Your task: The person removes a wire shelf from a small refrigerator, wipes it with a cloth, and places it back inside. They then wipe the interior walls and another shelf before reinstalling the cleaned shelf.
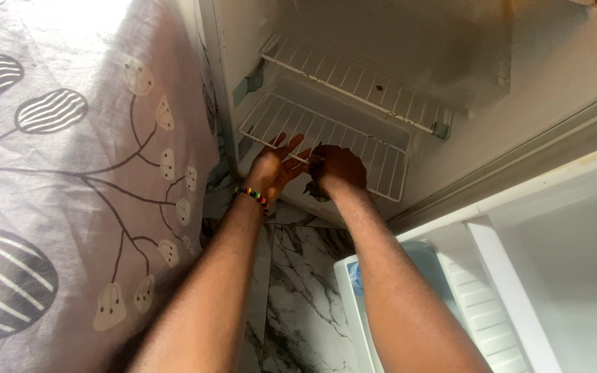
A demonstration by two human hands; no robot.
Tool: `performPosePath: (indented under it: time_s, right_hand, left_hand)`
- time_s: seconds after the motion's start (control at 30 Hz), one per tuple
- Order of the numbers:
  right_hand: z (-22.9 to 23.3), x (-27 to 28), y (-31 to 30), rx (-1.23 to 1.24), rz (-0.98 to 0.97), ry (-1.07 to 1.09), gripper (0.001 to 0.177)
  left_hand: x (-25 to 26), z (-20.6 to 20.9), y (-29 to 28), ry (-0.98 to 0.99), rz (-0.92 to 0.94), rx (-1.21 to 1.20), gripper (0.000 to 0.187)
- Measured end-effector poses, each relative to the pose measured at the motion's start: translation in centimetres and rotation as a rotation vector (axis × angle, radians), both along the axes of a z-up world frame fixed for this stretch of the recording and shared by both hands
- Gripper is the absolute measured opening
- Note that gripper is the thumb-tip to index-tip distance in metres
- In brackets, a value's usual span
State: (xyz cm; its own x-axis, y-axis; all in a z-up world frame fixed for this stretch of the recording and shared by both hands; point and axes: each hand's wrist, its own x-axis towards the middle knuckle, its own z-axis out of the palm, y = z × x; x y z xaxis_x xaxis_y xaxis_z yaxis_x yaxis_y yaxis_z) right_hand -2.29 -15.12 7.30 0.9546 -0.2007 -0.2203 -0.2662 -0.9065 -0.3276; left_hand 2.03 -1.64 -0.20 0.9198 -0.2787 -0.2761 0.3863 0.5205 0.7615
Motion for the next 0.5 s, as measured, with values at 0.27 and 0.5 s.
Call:
performPosePath:
  time_s: [0.27,0.5]
  right_hand:
    - [-0.7,0.5,-0.4,0.062,-0.008,-0.047,0.058]
    - [-0.2,0.5,-0.3,-0.005,0.016,-0.009,0.034]
  left_hand:
    - [0.4,-0.4,0.0,-0.002,0.0,-0.045,0.07]
    - [-0.4,0.9,0.0,0.067,0.048,-0.09,0.073]
